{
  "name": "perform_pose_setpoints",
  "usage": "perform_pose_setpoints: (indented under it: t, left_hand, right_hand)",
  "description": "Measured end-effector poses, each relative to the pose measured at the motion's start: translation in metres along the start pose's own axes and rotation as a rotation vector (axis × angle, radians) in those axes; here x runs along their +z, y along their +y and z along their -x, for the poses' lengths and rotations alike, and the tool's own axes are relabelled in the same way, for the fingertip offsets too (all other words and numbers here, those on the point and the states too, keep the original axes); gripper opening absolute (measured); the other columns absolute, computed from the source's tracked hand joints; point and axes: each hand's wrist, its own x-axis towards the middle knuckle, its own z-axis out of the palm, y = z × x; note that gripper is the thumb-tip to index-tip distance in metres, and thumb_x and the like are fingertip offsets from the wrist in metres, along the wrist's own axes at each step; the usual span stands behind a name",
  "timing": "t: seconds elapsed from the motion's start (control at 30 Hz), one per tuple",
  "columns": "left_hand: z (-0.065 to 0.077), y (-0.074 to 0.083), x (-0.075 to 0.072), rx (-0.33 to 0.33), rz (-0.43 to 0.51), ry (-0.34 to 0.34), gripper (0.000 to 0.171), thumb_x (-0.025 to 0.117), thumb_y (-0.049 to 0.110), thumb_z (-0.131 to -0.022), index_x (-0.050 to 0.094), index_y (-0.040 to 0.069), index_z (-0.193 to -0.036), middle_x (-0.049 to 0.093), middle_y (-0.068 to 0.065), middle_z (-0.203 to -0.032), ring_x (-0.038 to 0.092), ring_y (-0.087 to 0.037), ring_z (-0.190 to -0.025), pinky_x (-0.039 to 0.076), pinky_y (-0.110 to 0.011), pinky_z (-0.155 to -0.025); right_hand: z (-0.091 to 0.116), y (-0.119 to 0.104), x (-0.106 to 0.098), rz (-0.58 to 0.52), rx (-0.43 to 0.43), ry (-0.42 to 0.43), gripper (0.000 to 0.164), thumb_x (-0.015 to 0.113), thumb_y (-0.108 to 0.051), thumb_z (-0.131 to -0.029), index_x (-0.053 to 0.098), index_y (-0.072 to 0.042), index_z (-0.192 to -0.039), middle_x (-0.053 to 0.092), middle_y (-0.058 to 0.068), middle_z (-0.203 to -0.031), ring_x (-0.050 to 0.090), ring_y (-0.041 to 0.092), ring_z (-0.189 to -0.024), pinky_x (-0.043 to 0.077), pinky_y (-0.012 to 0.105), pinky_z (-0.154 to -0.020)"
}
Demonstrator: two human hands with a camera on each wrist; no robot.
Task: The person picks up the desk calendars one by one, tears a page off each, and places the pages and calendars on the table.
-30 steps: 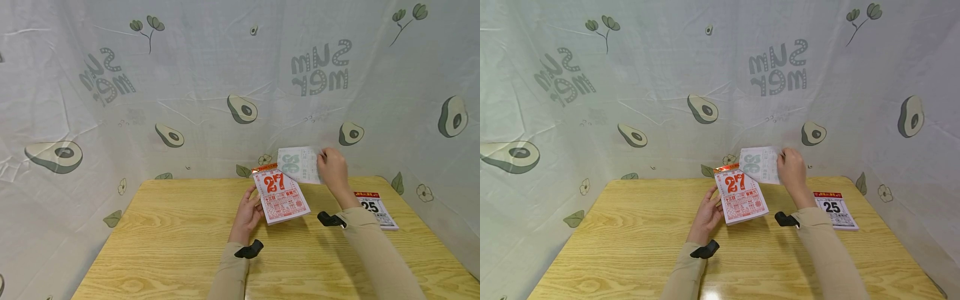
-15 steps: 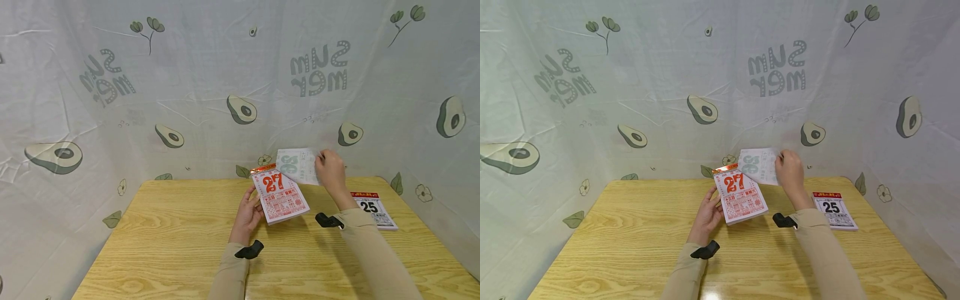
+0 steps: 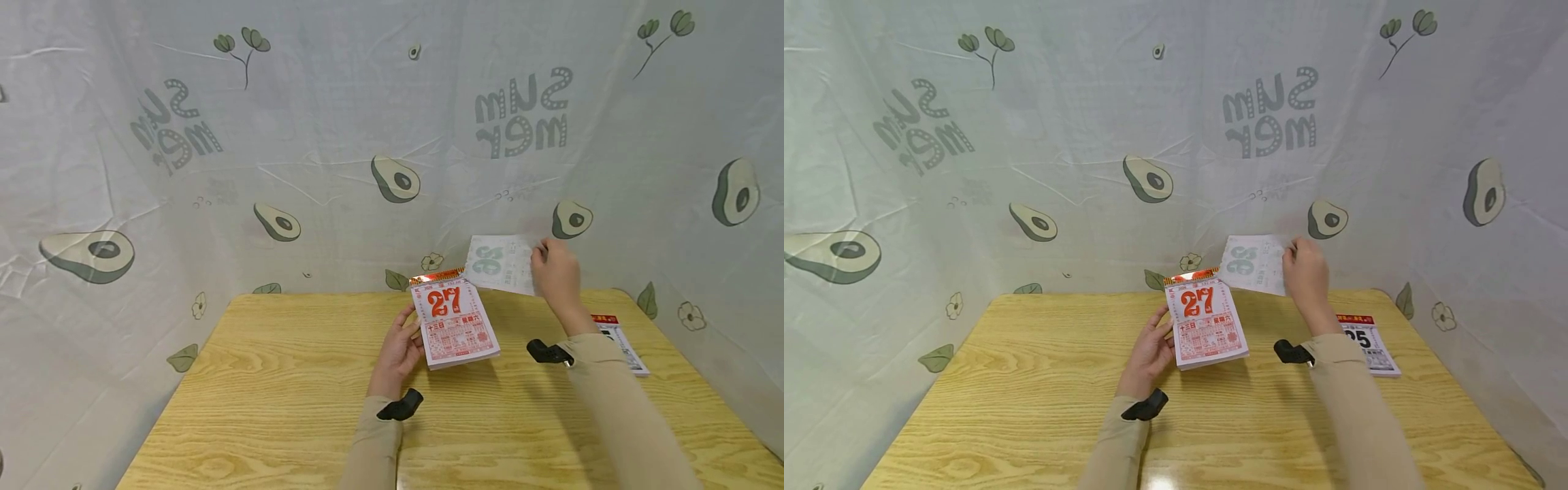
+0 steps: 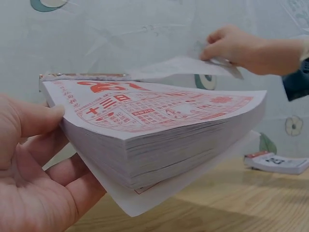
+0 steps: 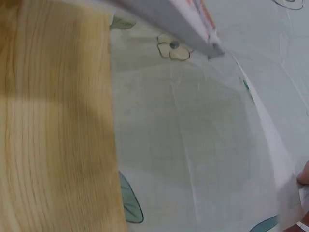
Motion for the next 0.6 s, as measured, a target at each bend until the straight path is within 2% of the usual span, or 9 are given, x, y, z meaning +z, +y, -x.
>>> perform_pose_setpoints:
  t: [0.27,0.6]
  left_hand:
    - [0.001,0.004,0.001,-0.030,0.001,-0.022,0.030,0.045,0.010,-0.103,0.050,0.025,-0.129,0.071,-0.002,-0.101,0.071,-0.016,-0.080,0.054,-0.031,-0.071]
    - [0.012,0.012,0.008,-0.030,-0.024,-0.090,0.030,0.044,0.011,-0.103,0.048,0.024,-0.130,0.071,0.000,-0.101,0.070,-0.014,-0.081,0.054,-0.030,-0.071]
  right_hand:
    - [-0.001,0.003,-0.007,-0.004,0.012,0.018,0.020,0.052,-0.003,-0.095,0.061,0.014,-0.101,0.062,0.032,-0.097,0.061,0.046,-0.090,0.050,0.055,-0.078]
    - [0.000,0.007,-0.009,-0.003,0.022,0.035,0.020,0.054,-0.003,-0.095,0.061,0.014,-0.101,0.063,0.032,-0.097,0.060,0.046,-0.091,0.050,0.055,-0.080]
